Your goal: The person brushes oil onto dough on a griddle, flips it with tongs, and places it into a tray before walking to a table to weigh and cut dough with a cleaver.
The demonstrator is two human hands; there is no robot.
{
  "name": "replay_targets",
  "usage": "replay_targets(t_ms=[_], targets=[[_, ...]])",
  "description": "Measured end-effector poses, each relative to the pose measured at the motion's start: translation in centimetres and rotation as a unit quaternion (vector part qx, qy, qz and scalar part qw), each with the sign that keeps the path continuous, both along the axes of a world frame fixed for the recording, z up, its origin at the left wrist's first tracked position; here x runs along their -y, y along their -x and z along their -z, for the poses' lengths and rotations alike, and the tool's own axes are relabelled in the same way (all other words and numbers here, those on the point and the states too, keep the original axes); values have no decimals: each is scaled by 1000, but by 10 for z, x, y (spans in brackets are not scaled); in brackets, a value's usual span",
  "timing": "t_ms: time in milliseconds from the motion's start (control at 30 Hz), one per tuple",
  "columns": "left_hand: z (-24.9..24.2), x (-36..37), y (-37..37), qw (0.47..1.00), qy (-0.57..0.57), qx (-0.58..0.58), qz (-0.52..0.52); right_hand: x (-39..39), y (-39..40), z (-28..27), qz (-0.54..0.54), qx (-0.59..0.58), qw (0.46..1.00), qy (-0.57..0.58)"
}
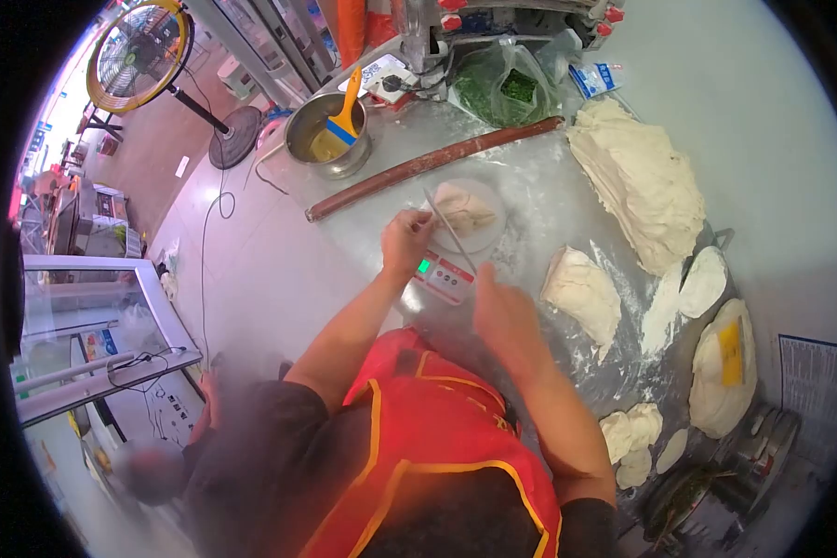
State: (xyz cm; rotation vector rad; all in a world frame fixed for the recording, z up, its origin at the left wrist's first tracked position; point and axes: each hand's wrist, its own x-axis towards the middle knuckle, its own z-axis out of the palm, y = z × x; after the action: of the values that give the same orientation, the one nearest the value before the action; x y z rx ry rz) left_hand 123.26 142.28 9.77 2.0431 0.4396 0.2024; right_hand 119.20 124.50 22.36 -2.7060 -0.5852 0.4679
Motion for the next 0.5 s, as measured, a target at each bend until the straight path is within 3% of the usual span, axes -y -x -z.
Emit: replay_targets(t_ms=[67,167,267,367,500], targets=[[13,-2,-3,1000,15,11,-3,-1,-6,10,-17,16,1000,8],[18,-5,-2,995,-87,50,1,-5,-10,26,-10,18,1000,13],[10,-10,-1,997,-73,17,23,-9,-12,22,19,-25,999,7],[11,-34,0,975,213,-59,-22,18,5,30,25,-62,998,9],[6,-68,7,908,411,-26,-84,58,45,1,142,-94,985,23]])
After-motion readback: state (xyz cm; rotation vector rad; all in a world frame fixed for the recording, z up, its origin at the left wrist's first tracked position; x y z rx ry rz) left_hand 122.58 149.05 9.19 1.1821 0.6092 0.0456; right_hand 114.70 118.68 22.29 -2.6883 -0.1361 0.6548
